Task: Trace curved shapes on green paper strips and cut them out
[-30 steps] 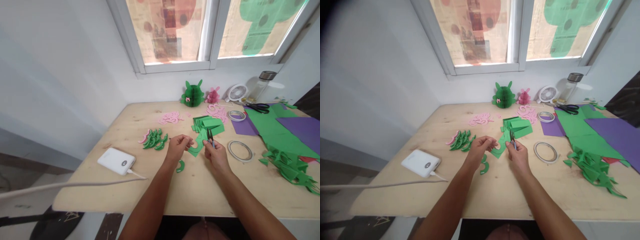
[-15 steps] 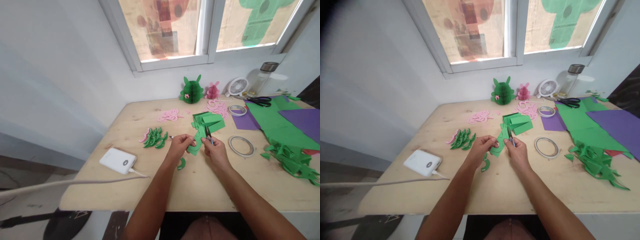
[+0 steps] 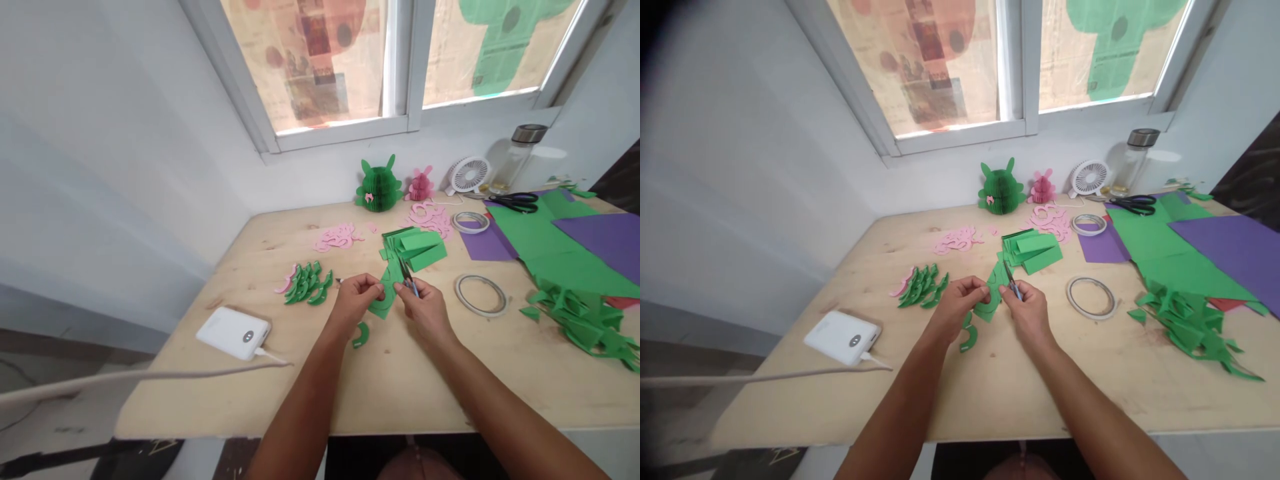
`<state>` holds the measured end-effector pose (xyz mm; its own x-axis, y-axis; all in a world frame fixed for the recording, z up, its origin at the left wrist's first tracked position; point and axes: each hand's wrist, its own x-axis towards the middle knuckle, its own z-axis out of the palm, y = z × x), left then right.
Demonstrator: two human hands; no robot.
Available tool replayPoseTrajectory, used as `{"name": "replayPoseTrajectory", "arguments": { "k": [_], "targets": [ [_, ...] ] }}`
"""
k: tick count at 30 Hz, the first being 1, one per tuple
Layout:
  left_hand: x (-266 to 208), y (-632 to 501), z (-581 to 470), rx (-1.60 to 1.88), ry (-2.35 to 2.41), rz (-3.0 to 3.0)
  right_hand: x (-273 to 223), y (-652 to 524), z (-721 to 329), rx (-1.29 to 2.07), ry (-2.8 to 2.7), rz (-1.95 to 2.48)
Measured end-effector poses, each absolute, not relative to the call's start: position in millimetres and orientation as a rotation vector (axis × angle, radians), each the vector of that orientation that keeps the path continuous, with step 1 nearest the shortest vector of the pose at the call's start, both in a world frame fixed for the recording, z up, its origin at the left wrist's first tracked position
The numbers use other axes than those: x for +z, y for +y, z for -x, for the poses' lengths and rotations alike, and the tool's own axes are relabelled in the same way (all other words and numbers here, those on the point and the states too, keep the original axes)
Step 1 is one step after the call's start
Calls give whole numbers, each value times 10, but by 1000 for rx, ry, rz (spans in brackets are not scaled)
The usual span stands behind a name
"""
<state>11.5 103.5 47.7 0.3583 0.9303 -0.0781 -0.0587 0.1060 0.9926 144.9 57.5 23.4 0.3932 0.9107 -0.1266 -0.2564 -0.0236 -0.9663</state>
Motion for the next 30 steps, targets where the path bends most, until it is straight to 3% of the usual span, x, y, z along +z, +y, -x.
{"name": "replayPoseTrajectory", "arguments": {
  "k": [30],
  "targets": [
    [466, 1047, -160, 1067, 988, -1014, 286, 509, -1461, 996, -650, 1251]
  ]
}}
